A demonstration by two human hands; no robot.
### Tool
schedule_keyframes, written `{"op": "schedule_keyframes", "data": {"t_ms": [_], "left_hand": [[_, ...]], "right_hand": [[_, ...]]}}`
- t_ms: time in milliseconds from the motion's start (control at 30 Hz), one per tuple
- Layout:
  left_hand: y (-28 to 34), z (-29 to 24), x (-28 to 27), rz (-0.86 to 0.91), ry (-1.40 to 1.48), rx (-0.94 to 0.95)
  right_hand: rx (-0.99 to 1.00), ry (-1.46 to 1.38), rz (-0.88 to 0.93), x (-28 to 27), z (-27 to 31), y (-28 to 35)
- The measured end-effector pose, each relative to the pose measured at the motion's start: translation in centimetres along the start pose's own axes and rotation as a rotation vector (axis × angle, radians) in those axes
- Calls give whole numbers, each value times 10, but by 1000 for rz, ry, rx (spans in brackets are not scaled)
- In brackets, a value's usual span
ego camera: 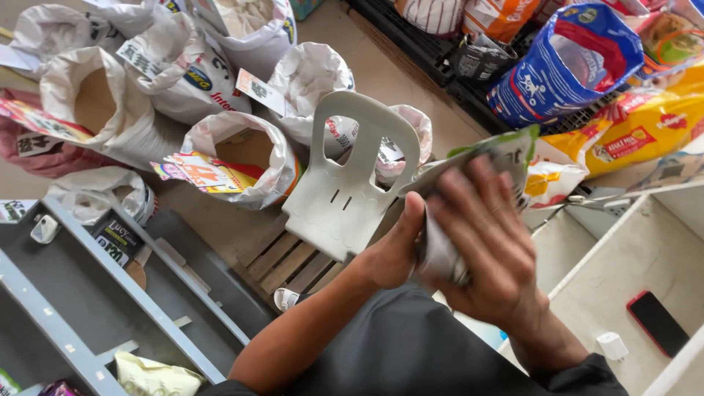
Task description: The person wipes cat food pouches with a cloth and then stocks them into cardboard display boxes on a shelf.
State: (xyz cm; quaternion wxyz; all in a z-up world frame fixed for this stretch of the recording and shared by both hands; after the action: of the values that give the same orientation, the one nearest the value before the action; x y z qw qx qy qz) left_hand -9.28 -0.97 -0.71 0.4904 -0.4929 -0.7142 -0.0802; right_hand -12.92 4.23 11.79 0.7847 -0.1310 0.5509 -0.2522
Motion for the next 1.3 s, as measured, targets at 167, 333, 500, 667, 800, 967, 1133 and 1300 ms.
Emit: {"op": "schedule_keyframes", "data": {"t_ms": [167,333,500,667,800,967,1133,1300], "left_hand": [[-1,-34,26,60,4,41],[11,-19,6,10,67,33],[5,-44,28,69,-20,126],[35,-20,-4,-73,73,77],[32,-48,17,-56,29,139],[70,-26,-17,-164,46,161],[80,-62,-8,-165,53,222],[127,-73,-38,-270,54,288]], "right_hand": [[-16,60,-64,-6,2,-11],[-64,24,-4,0,8,0],[56,81,-37,-5,2,0],[-67,64,114,13,10,9],[46,49,85,14,21,-2],[-78,-2,218,38,34,7],[-7,-51,204,54,51,-3],[-194,-64,404,90,82,16]]}}
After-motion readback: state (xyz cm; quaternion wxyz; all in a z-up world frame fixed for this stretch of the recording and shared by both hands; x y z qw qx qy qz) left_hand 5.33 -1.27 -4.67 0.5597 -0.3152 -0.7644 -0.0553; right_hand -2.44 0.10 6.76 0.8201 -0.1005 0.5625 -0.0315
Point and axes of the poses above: each hand's wrist, its own y-axis away from the middle knuckle, its own x-axis out of the palm, z = x × y, the point moved 7 cm from there along -y, towards the middle knuckle, and after that the axes turned 14 degrees about x, right-handed, at the moved point
